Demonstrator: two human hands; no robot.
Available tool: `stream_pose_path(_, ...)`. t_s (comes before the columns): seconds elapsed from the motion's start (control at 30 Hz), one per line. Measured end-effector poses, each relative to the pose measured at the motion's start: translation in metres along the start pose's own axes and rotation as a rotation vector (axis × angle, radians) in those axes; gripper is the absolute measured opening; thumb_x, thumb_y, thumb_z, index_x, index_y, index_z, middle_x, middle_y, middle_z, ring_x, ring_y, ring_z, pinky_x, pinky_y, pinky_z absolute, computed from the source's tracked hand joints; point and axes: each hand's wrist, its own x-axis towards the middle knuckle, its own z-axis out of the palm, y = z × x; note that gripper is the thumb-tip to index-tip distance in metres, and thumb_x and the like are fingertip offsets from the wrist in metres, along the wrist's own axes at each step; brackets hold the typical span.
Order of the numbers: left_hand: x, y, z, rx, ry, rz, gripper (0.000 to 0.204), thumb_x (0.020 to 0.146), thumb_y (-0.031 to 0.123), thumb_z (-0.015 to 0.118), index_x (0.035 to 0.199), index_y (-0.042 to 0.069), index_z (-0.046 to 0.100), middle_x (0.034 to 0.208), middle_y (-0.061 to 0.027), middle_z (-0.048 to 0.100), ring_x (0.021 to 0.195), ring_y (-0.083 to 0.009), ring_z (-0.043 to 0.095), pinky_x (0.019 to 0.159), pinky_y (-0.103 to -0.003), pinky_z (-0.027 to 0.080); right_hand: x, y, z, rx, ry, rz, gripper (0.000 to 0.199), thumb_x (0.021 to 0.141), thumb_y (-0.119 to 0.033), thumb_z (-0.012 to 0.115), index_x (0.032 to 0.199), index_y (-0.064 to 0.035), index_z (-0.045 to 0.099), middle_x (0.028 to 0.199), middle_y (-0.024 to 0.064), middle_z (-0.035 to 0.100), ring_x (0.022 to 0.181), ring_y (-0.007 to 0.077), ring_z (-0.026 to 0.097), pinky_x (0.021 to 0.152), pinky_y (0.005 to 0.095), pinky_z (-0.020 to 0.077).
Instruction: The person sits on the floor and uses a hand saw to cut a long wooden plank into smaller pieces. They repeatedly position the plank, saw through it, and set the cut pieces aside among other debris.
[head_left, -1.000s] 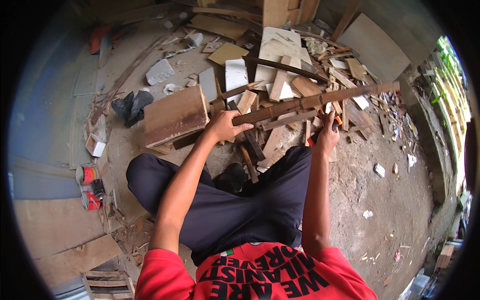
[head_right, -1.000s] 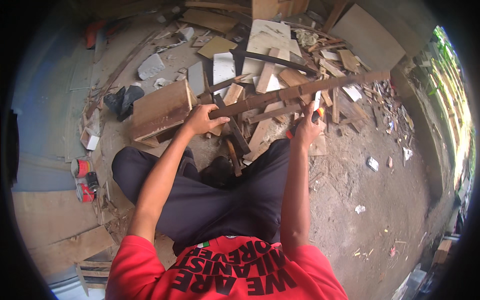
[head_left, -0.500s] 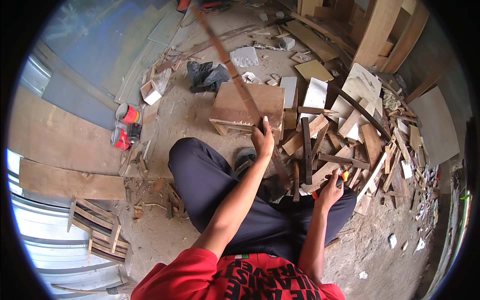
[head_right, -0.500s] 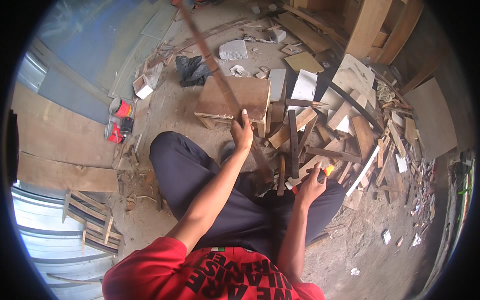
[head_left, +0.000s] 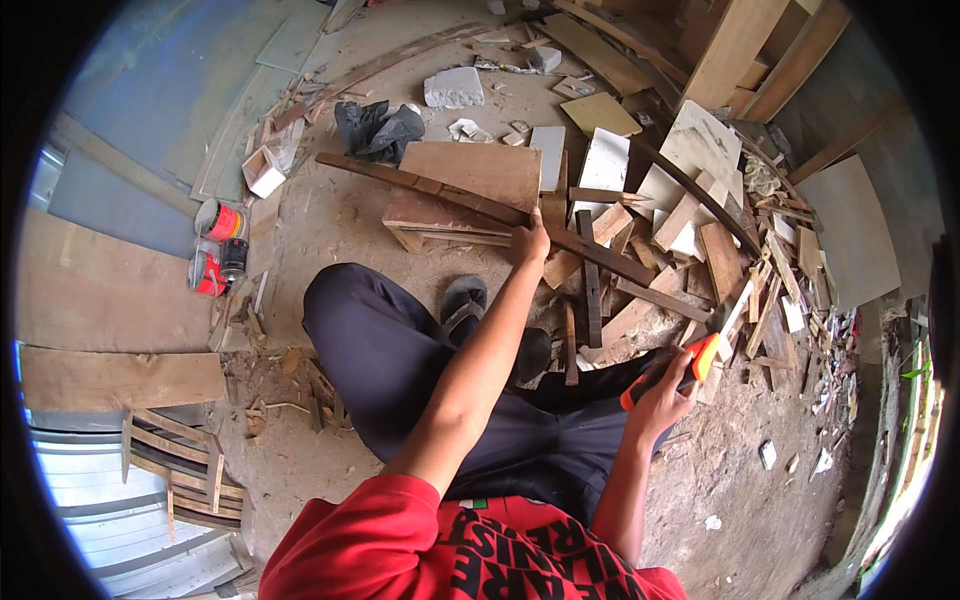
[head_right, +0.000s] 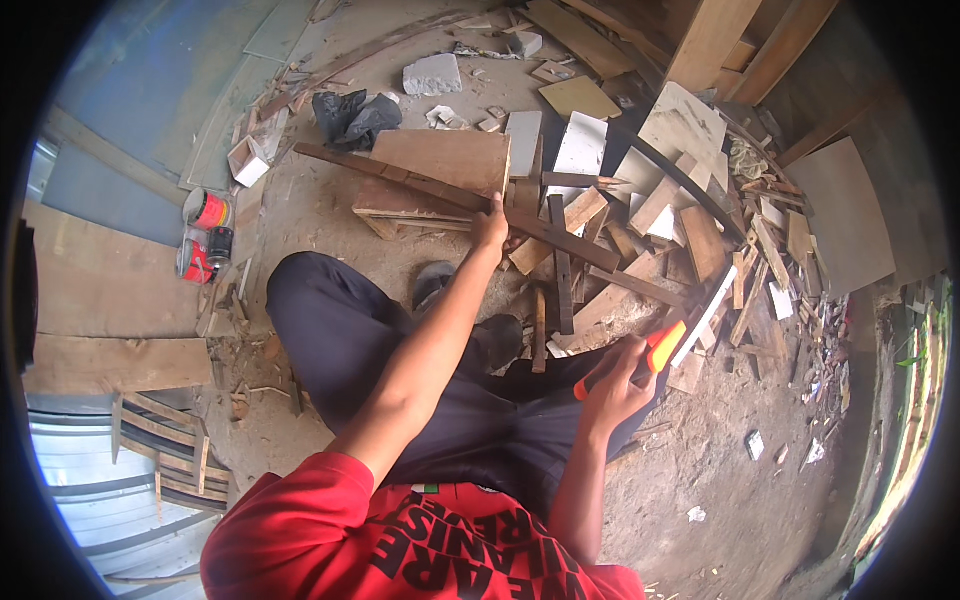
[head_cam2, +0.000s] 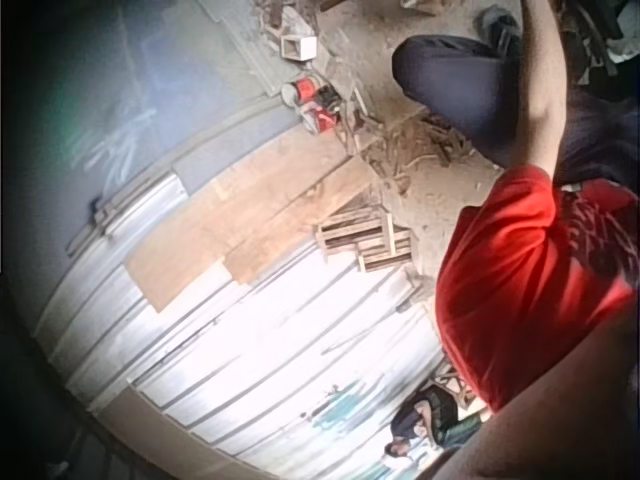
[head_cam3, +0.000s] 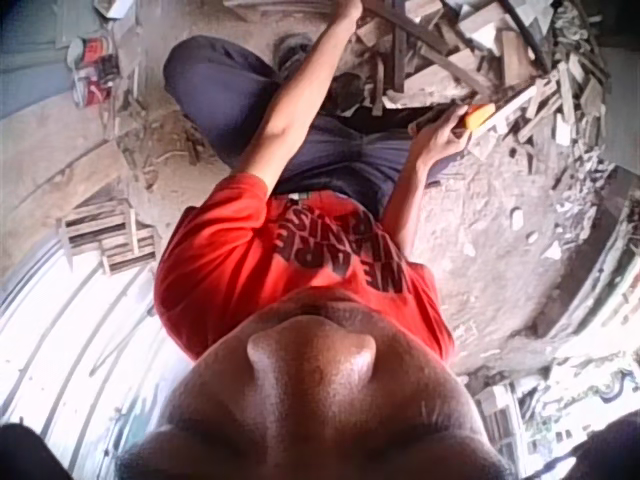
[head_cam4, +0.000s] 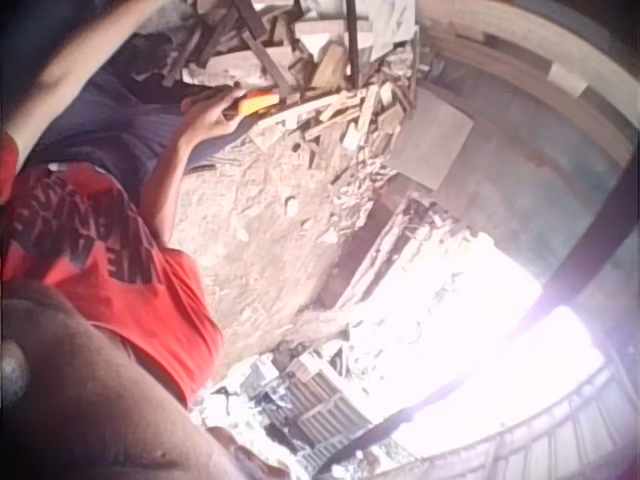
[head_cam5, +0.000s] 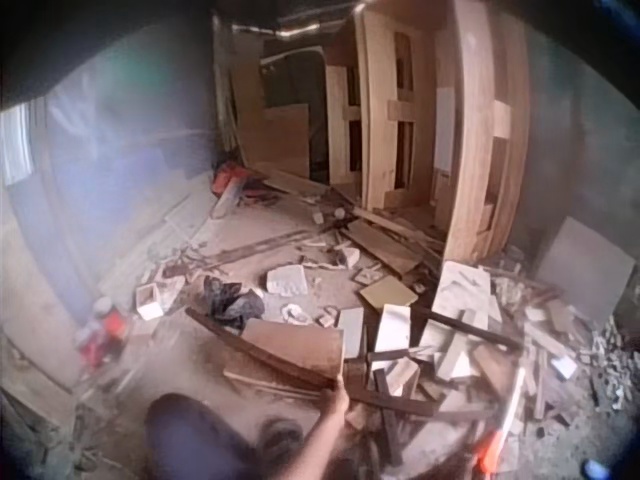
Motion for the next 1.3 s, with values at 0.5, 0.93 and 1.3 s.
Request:
stream_pose_path(0.5, 0.108, 0.048, -0.162, 1.206, -0.244, 1.303, 0.066, 0.089, 0.03, 0.071, 0.144, 0.009, 0.043, 0.148, -0.0127, 0.043, 0.134, -0.0305, 0.045, 0.115, -0.041, 0.032, -0.052, 0.034, -0.041, 0.104, -0.405, -0.038, 0.046, 0.097, -0.04, 0.061, 0.071, -0.0031, 0.055, 0.054, 0.0006, 0.049, 0.043, 0.0092, 0.046, 0.042, 0.0246, 0.0361)
stream_pose_path(0.93, 0.067, -0.001, -0.071, 0.791, -0.323, 1.343, 0.044, 0.087, 0.028, 0.071, 0.123, 0.004, 0.063, 0.124, -0.0109, 0.06, 0.117, -0.0319, 0.053, 0.102, -0.041, 0.042, -0.054, 0.029, 0.019, -0.289, -0.418, 0.039, 0.032, 0.097, -0.023, 0.064, 0.078, 0.0014, 0.057, 0.059, -0.0012, 0.047, 0.054, 0.006, 0.041, 0.049, 0.0266, 0.0359)
stream_pose_path(1.3, 0.069, 0.011, -0.068, 0.792, -0.24, 1.3, 0.043, 0.088, 0.032, 0.07, 0.121, 0.005, 0.062, 0.117, -0.0115, 0.063, 0.112, -0.0307, 0.057, 0.1, -0.046, 0.04, -0.043, 0.069, 0.053, -0.268, -0.469, -0.048, 0.03, 0.094, -0.015, 0.065, 0.07, 0.0005, 0.053, 0.051, 0.0046, 0.046, 0.045, 0.0094, 0.041, 0.044, 0.0297, 0.0352)
